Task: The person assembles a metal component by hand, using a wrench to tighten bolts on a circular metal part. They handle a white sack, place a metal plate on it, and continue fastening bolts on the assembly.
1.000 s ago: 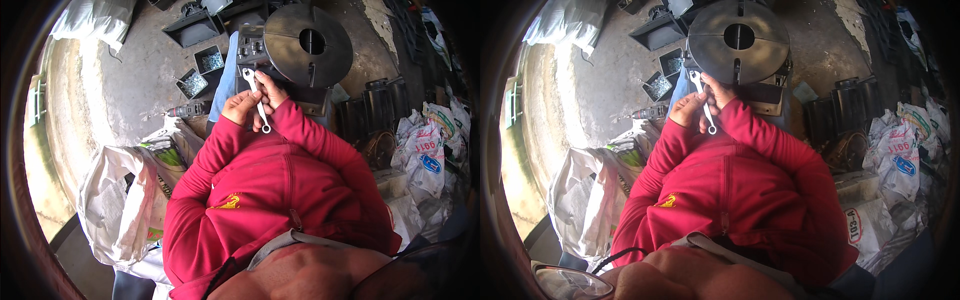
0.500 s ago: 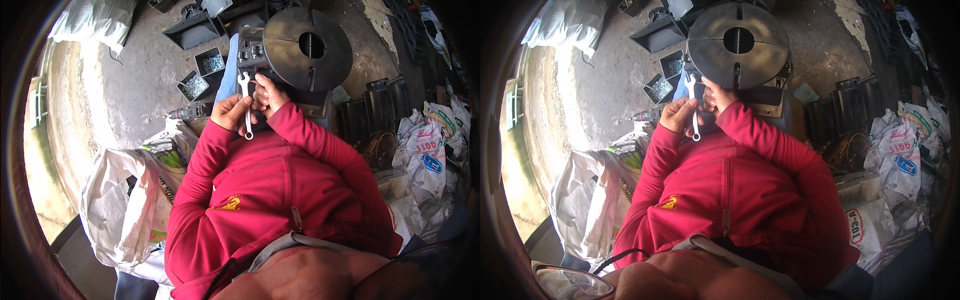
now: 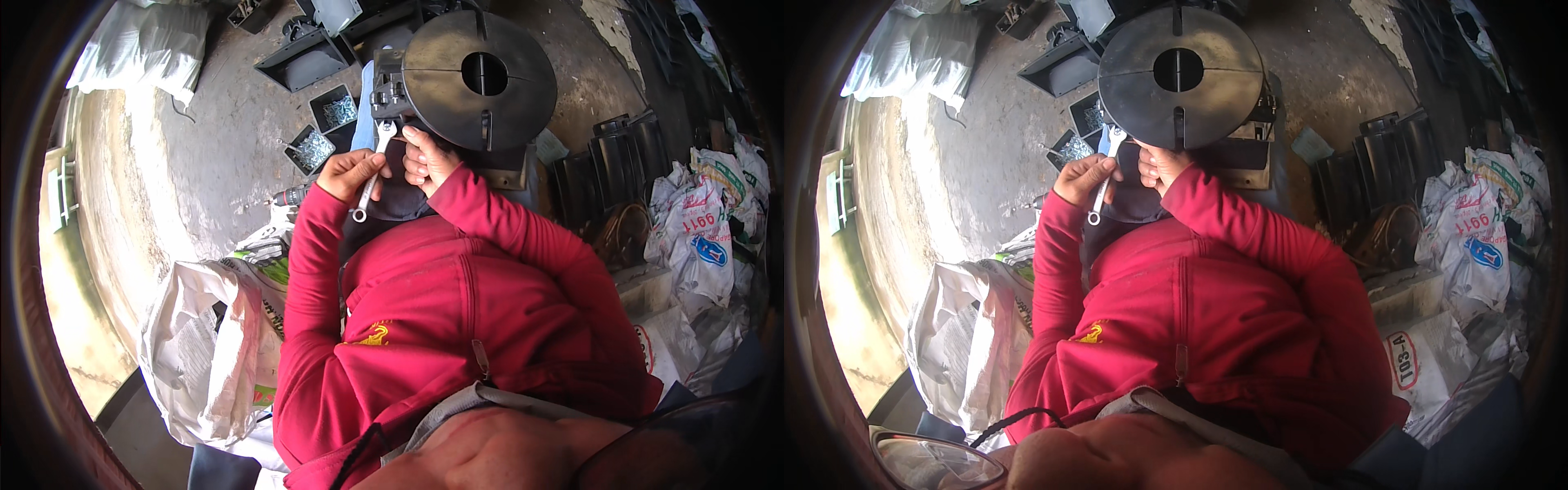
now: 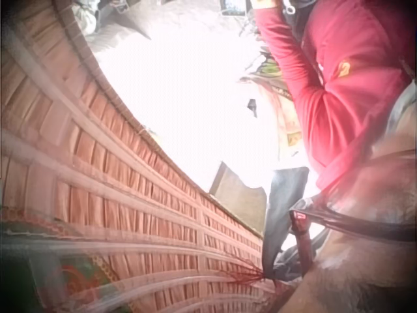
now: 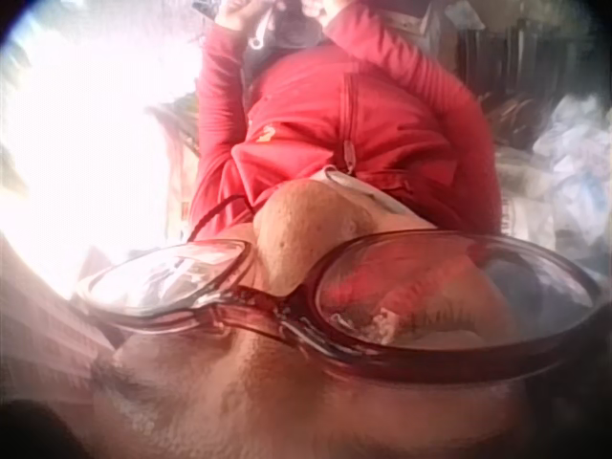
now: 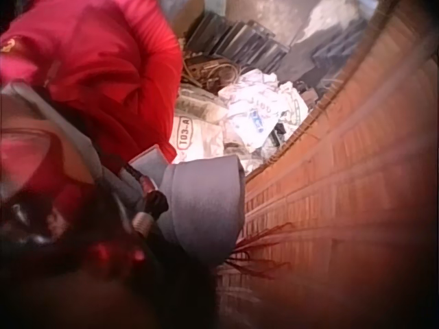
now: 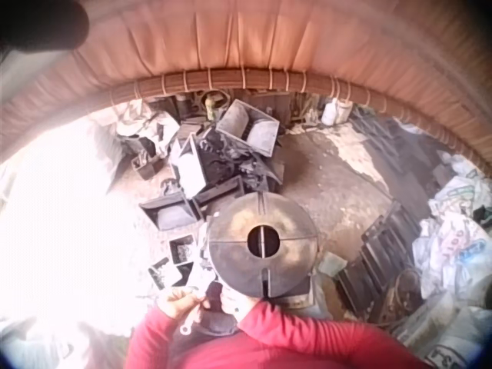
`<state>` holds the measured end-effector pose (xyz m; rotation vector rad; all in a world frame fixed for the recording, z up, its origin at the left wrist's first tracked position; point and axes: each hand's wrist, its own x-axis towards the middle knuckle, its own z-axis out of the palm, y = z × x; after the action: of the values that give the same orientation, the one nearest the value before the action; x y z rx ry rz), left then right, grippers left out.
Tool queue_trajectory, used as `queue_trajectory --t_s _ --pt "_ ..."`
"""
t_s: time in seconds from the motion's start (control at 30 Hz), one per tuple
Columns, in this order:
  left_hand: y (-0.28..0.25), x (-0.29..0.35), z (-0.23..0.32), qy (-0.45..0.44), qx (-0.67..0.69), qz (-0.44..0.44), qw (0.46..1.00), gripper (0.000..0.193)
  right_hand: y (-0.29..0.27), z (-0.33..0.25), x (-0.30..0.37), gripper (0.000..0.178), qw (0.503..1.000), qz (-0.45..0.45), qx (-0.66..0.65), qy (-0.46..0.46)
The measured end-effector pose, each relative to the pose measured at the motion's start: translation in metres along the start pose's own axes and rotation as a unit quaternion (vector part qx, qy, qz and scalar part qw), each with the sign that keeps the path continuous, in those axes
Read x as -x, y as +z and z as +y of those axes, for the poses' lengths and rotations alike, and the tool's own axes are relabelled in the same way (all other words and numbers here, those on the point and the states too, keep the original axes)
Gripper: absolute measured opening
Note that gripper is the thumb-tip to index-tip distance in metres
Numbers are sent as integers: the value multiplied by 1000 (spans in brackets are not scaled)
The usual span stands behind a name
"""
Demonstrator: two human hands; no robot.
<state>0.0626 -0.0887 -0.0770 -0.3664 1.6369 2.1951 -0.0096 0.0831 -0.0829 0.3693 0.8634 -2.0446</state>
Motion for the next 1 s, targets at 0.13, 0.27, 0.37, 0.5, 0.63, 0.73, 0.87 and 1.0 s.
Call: queue_trajectory --t_s 0.13,0.27,0.37,0.5,0.63,0.73,0.87,1.0 --pt "-31 -8 31 -35 -144 -60 987 30 -7 3 -5 32 999 -29 -13 11" --pt "-57 -15 61 -62 -209 -141 966 26 -5 1 -4 31 1000 -28 -2 8" --pt "-34 8 48 -8 -146 -95 985 23 -8 2 -8 31 1000 -22 -14 2" --pt "13 17 30 -76 -67 11 995 27 -7 4 -7 29 999 -26 -22 0" --pt "31 7 9 -44 30 33 998 31 -8 8 -9 33 999 -15 14 -42" --pt "39 -1 5 -51 66 29 996 32 -10 6 -6 41 997 -11 70 -44" --pt "39 -4 8 -55 69 21 996 33 -8 4 -5 40 995 0 100 -21" --pt "-5 -5 18 -11 -59 6 998 29 -10 6 -10 30 1000 -30 4 -6"
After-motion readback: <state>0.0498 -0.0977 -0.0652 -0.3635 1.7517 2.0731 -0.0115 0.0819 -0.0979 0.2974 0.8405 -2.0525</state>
